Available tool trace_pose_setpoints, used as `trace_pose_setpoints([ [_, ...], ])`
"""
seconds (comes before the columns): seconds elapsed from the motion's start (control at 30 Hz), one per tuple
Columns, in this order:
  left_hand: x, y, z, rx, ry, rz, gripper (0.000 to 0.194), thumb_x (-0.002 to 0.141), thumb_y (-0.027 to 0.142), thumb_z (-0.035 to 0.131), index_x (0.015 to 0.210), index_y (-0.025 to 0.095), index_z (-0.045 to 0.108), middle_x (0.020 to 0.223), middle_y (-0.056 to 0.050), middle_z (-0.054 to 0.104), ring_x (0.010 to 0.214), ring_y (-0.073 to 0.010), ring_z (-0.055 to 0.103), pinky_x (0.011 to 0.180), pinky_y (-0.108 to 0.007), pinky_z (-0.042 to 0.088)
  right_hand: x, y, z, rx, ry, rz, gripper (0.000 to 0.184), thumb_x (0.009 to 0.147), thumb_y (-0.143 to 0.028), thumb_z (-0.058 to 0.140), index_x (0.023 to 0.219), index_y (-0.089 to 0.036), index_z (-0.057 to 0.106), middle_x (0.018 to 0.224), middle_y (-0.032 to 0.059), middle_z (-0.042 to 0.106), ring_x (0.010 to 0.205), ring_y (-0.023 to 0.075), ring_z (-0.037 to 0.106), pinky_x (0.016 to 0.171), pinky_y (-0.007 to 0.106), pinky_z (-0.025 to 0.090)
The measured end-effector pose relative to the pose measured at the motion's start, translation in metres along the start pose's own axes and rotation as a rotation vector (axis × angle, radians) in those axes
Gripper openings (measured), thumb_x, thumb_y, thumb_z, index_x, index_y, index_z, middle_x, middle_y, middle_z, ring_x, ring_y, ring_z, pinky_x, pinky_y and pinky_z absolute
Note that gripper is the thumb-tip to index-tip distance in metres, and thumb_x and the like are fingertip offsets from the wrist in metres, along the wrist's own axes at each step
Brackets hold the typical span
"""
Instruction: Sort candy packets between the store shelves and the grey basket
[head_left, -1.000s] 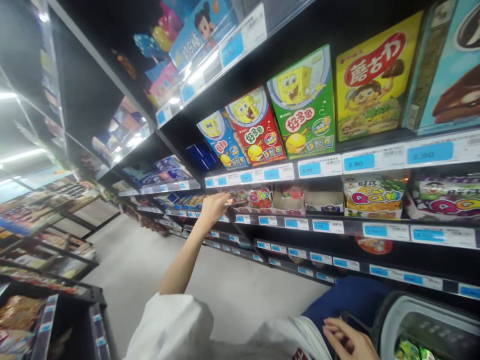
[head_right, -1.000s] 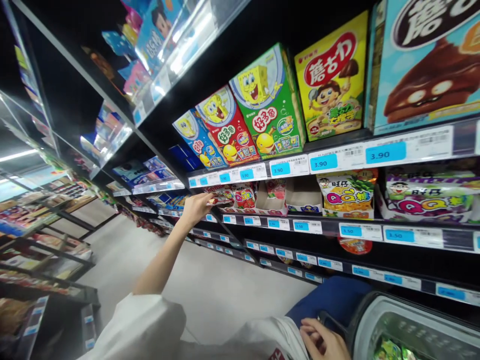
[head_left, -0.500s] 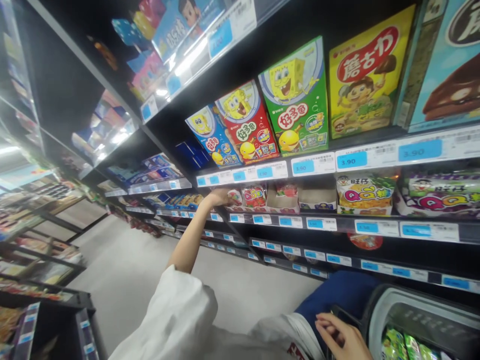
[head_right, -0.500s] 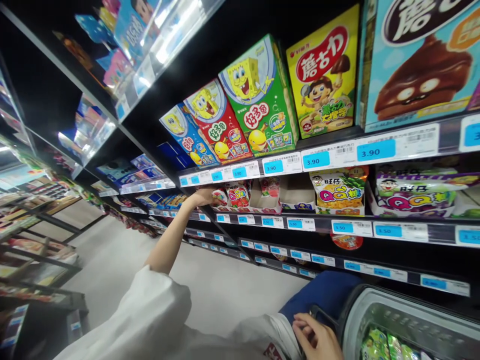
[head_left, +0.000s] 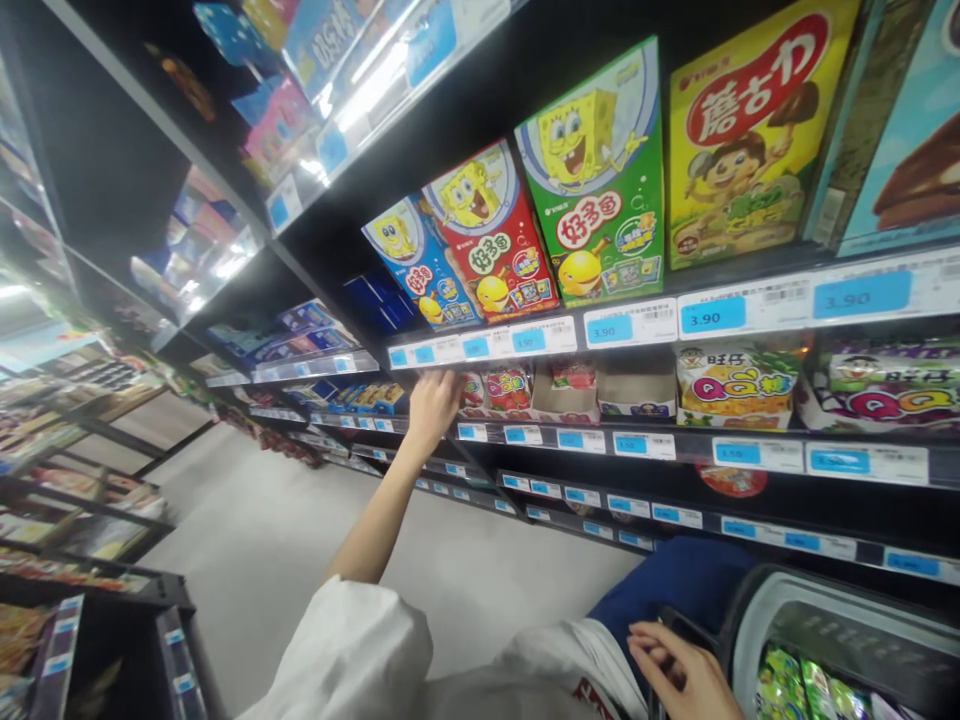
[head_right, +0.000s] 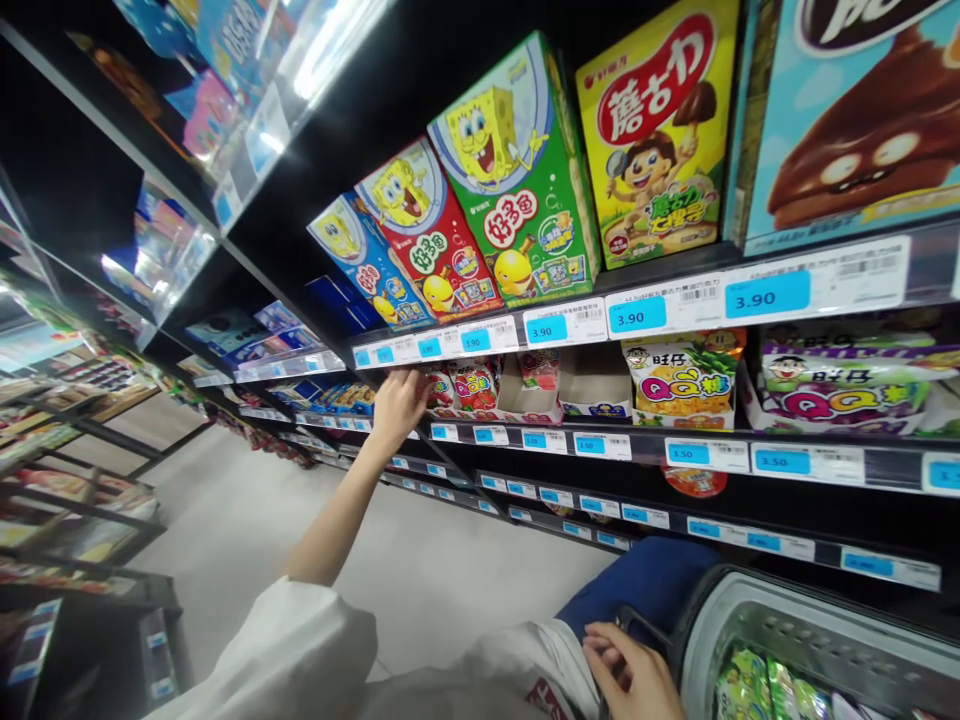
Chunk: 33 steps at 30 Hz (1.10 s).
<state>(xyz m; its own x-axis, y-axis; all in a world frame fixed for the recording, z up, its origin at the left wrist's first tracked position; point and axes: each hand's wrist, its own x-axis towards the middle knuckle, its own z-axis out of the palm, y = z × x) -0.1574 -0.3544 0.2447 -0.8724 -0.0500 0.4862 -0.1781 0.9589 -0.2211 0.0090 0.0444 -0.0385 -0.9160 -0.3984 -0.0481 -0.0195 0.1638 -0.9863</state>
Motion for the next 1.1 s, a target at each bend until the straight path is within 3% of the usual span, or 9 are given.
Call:
trace_pose_setpoints([
  [0.13,-0.01,0.012,0.015,-0.175,-0.128,-0.028,0.03,0.1,0.038,0.037,0.103,0.02,0.061,0.101,-0.01,0.071,0.093,-0.0241,0.067,0.081,-0.03,0.047,0.0,-0.005,0.0,0.004,0.009,0.008,0.039,0.085,-0.055,0.064,0.1,-0.021,0.078,0.089,0.0098,0.078,0.077,0.0217,0.075,0.062,0.023,0.059],
  [0.27,-0.003,0.004,0.022,-0.258,-0.215,-0.046,0.021,0.095,0.029,0.043,0.1,0.022,0.062,0.089,-0.005,0.073,0.083,-0.0205,0.067,0.076,-0.027,0.046,-0.001,-0.006,-0.001,0.017,-0.001,-0.004,0.039,0.087,-0.053,0.061,0.102,-0.021,0.078,0.089,0.0101,0.078,0.078,0.0221,0.075,0.068,0.025,0.06],
  [0.5,0.008,-0.005,0.027,-0.258,-0.267,-0.036,0.025,0.08,0.016,0.052,0.103,0.02,0.062,0.095,-0.004,0.073,0.085,-0.0207,0.067,0.08,-0.028,0.048,-0.002,0.001,-0.002,0.012,-0.016,-0.004,0.035,0.088,-0.047,0.059,0.104,-0.021,0.076,0.096,0.0105,0.078,0.084,0.0223,0.075,0.072,0.026,0.061],
  [0.77,0.008,-0.009,0.023,-0.365,-0.332,0.01,0.034,0.08,0.011,0.048,0.111,0.019,0.06,0.108,-0.006,0.073,0.099,-0.0211,0.067,0.092,-0.03,0.049,-0.002,-0.003,-0.001,-0.036,-0.028,0.0,0.037,0.091,-0.048,0.056,0.106,-0.02,0.075,0.1,0.0118,0.077,0.085,0.022,0.074,0.07,0.026,0.06],
  [0.9,0.006,-0.006,0.027,-0.4,-0.303,0.0,0.034,0.08,0.006,0.043,0.106,0.018,0.061,0.105,-0.007,0.072,0.098,-0.0201,0.066,0.092,-0.03,0.049,-0.002,-0.004,-0.001,-0.039,-0.035,0.015,0.039,0.091,-0.049,0.055,0.107,-0.019,0.075,0.102,0.0125,0.077,0.087,0.0223,0.074,0.07,0.027,0.059],
  [1.1,-0.01,-0.001,0.037,-0.438,-0.127,-0.053,0.03,0.082,0.005,0.038,0.096,0.018,0.06,0.097,-0.007,0.069,0.092,-0.0189,0.064,0.088,-0.03,0.049,-0.003,-0.01,-0.002,-0.046,-0.044,0.019,0.039,0.091,-0.048,0.054,0.108,-0.019,0.074,0.103,0.0122,0.076,0.086,0.0212,0.073,0.073,0.027,0.059],
])
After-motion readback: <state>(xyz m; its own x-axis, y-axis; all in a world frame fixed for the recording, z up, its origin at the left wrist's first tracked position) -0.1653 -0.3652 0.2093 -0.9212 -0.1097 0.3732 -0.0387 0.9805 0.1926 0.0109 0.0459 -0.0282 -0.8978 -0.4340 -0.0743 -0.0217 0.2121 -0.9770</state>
